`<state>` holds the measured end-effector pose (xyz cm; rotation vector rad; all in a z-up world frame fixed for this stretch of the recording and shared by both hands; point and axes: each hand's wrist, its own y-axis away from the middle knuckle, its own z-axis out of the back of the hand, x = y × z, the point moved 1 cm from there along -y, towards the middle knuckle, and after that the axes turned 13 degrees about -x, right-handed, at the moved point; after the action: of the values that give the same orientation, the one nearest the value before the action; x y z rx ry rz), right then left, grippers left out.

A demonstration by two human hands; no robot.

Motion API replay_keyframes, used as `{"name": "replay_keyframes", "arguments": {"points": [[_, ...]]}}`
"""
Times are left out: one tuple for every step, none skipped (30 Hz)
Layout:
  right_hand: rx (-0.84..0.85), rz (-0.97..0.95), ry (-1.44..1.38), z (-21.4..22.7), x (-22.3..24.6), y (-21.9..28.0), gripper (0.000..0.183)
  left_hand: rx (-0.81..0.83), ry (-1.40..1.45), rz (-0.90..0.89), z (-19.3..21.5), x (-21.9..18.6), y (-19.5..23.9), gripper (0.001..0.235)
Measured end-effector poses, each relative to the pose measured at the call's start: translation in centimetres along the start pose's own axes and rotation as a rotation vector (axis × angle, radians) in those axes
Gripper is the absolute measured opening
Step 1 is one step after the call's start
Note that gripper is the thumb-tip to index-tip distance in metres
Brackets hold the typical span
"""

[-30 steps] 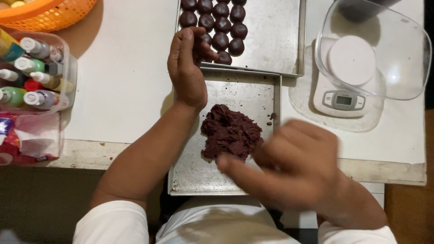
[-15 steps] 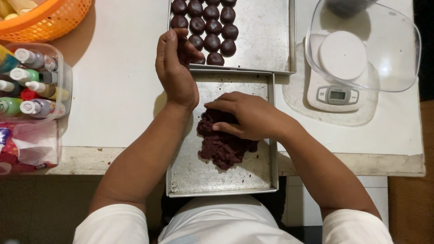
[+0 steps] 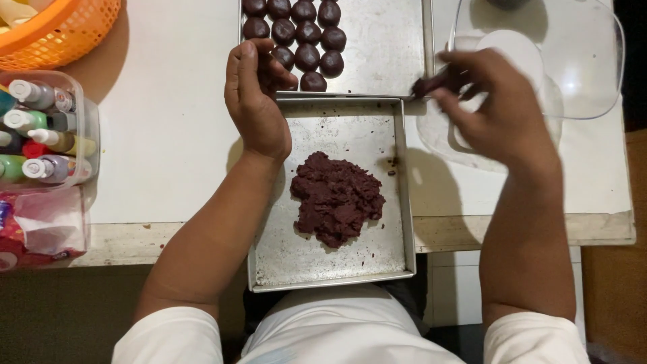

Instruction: The person rolls a dark dough-like substance between their palms to form small balls. They place the finished balls onto a metal tray and occasionally weigh a portion on a digital scale before continuing to shape more.

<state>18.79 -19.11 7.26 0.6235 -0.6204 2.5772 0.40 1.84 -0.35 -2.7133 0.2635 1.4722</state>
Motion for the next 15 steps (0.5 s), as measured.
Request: {"name": "replay_keyframes", "arguments": {"points": [[-0.002,0.0,0.001,0.9,-1.5,-0.1,0.045,0.002,0.001,0.0,-0.1,-0.1,0.0,0.028],[-0.103,-0.031,0.07,2.0,-3.1,-0.3,0.045,0.006,-0.008,0.009,-0.1,-0.1,0.0,0.028],[-0.201,-0.063,0.139,3.0,-4.6,-0.3,0.046,0.009,-0.019,0.021,-0.1,-0.1,0.1,0.028],[-0.201,-0.067,0.14,3.2,-6.8,-0.4,0.046,0.011,-0.02,0.024,0.0,-0.1,0.1,0.028],[-0.206,-0.085,0.171,3.4,-9.0,-0.6,0.043,0.013,-0.015,0.027,0.0,0.0,0.1,0.028],[-0.211,-0.103,0.202,3.7,-11.3,-0.8,0.042,0.015,-0.009,0.03,-0.1,0.0,0.1,0.028],[-0.214,-0.106,0.203,3.5,-10.8,-0.8,0.042,0.019,-0.009,0.031,-0.1,0.0,0.1,0.028],[-0.254,-0.117,0.241,3.3,-10.3,-0.8,0.038,0.023,-0.021,0.032,0.0,-0.1,0.2,0.028],[-0.293,-0.124,0.278,3.1,-9.8,-1.0,0.034,0.024,-0.032,0.031,0.0,-0.1,0.2,0.028],[-0.295,-0.123,0.278,2.1,-8.1,-1.1,0.034,0.025,-0.031,0.029,-0.1,-0.2,0.0,0.028],[-0.376,0.01,0.11,1.1,-6.2,-0.8,0.028,0.021,-0.038,0.023,-0.1,-0.1,0.0,0.028],[-0.452,0.143,-0.06,0.1,-4.4,-0.5,0.027,0.018,-0.044,0.018,-0.1,0.0,0.0,0.027],[-0.455,0.139,-0.06,-1.4,-3.0,0.0,0.027,0.021,-0.047,0.019,-0.1,0.0,0.0,0.027],[-0.308,0.25,-0.14,-3.0,-1.6,0.4,0.027,0.02,-0.044,0.008,-0.2,0.0,-0.1,0.027],[-0.159,0.358,-0.221,-4.6,0.0,0.9,0.027,0.018,-0.043,-0.002,-0.1,0.0,-0.1,0.027]]}}
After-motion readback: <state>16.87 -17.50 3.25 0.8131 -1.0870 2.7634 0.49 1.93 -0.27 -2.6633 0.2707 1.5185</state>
